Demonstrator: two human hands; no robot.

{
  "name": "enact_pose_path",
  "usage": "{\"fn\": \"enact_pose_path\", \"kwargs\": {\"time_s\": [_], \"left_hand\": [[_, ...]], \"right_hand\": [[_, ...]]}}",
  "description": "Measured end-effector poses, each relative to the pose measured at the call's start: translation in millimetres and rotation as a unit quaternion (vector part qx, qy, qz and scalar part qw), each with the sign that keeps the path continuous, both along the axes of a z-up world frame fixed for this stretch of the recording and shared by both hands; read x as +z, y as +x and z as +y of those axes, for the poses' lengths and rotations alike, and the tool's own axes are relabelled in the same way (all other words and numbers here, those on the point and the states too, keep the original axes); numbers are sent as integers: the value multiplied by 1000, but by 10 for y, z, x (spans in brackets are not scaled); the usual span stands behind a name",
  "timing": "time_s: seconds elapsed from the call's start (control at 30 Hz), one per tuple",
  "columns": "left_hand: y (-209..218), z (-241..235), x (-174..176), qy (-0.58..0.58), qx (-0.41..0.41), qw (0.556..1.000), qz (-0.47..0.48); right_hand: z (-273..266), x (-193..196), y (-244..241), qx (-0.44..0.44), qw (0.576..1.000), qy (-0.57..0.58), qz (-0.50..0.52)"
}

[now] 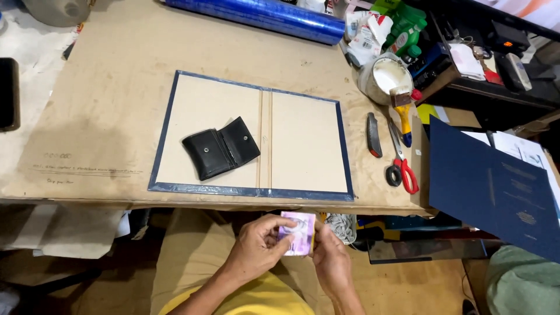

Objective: The person handles money from a wallet and then manually smooths a clear plastic film over a cardboard folder to laminate it.

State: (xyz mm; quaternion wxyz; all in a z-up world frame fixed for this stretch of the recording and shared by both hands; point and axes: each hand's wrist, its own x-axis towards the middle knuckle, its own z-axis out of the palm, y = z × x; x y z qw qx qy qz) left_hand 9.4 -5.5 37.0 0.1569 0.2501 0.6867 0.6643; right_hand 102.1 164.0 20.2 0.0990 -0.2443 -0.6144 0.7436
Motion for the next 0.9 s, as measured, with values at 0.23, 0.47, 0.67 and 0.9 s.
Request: {"fn": "enact_pose_path", "kwargs": {"time_s": [0.23,0.47,0.67,0.9], "left_hand": [[76,51,29,-37,-17,995,95],[-2,-84,43,-65,-77,994,44],[43,-61,31,-76,15,989,126],[50,-53,122,25,56,998,18]], "right_hand": [[-322,-42,-20,65,987,142,-34],[-75,-105,64,-41,988,137,65],[-21,-198,114,-58,981,149,114],[-118,-495,-94,-80,982,-85,148]]}}
